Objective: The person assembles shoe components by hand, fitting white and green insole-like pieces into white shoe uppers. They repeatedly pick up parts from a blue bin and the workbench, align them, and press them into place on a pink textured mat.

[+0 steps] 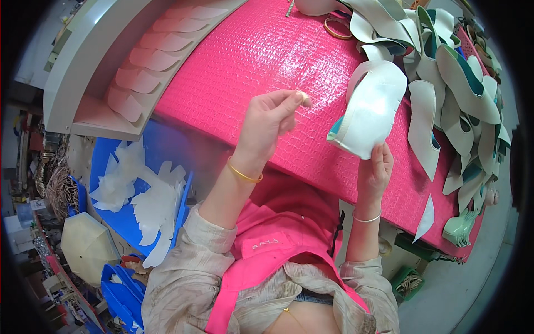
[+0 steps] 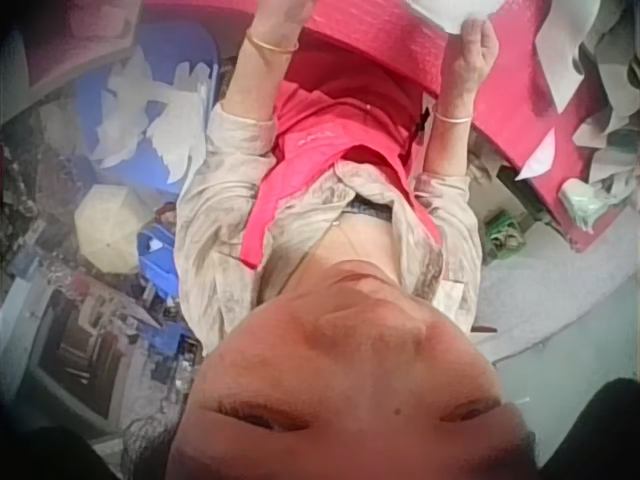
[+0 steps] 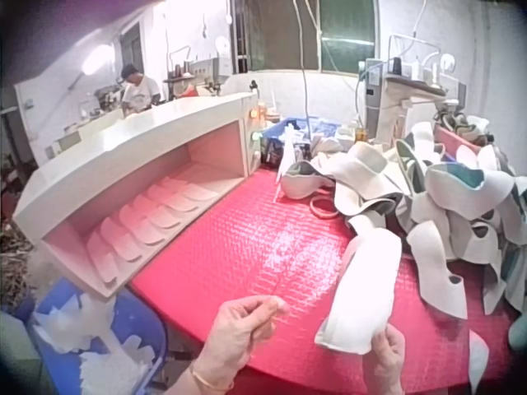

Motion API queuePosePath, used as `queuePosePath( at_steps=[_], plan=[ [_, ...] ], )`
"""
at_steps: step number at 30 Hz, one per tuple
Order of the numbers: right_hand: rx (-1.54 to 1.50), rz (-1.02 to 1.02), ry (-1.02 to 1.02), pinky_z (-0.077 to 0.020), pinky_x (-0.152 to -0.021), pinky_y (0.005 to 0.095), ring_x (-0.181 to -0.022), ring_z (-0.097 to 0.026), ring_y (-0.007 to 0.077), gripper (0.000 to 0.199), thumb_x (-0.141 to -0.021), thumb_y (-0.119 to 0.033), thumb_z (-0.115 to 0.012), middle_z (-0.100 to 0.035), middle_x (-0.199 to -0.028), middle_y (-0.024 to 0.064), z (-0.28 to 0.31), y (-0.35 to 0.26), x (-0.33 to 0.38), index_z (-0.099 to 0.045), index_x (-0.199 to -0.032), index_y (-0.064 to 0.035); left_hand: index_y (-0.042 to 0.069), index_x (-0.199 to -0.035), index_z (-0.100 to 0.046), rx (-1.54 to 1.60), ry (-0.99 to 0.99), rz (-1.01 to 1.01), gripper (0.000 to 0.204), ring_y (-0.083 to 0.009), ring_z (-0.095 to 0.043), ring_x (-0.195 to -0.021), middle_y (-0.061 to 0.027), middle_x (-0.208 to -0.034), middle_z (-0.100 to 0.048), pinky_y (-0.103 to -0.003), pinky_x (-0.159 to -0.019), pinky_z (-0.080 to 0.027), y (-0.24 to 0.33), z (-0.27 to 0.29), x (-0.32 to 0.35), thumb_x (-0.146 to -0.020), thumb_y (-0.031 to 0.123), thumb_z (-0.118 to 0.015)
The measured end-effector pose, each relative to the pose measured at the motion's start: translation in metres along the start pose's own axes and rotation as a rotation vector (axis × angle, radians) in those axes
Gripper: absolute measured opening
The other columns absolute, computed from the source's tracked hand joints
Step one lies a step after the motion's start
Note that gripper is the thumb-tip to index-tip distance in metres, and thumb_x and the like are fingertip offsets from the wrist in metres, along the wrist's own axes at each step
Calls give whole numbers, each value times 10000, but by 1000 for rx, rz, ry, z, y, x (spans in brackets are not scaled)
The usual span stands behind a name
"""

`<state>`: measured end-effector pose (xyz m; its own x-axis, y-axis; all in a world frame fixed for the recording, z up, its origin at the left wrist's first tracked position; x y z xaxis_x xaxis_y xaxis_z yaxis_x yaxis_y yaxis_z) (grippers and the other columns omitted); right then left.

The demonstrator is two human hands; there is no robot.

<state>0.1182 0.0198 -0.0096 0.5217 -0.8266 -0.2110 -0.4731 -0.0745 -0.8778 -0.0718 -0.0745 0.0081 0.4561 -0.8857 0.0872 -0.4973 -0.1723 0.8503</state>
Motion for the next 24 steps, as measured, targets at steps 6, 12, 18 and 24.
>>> queuePosePath(
  at_steps=[6, 12, 18, 24],
  plan=[
    [209, -81, -84, -350, -663, 189, -732, -450, 45, 223, -904, -173, -510, -550, -819, -20, 5, 13, 9, -583, -915, 38, 12, -777, -606, -208, 24, 37, 173, -61, -468, -548, -18, -637, -552, -202, -520, -377, -8, 4, -1, -860, 158, -566],
    [257, 78, -84, -365, -672, 198, -757, -467, 55, 215, -895, -166, -526, -549, -817, -13, -8, -5, 0, -585, -920, 39, -2, -993, -594, -490, -259, -61, 304, -158, -507, -958, -74, -1022, -546, -288, -844, -399, -32, -37, 5, -780, 203, -663],
    [245, 5, 30, -399, -694, 221, -825, -495, 84, 295, -938, -247, -442, -547, -912, 23, -15, -3, -16, -538, -1060, 3, 26, -875, -650, -522, -200, -314, 230, -224, -527, -874, -123, -925, -581, -329, -784, -423, -22, -53, 9, -785, 237, -650],
    [284, 20, 266, -287, -440, 187, -540, -407, 12, 201, -915, -232, -497, -506, -636, -23, -25, 9, -50, -512, -840, -46, -5, -886, -631, -682, -47, -540, 169, -290, -552, -729, -171, -826, -574, -350, -643, -447, -27, -69, 25, -808, 143, -610]
  ],
)
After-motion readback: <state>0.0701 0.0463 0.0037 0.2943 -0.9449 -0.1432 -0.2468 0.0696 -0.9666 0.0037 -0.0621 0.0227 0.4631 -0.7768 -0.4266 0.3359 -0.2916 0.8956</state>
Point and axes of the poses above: each hand's wrist, its own x-axis away from the middle knuckle, its own z-axis out of the back of the hand, y = z × x, the point moved 8 cm from there along -x, towards the middle knuckle
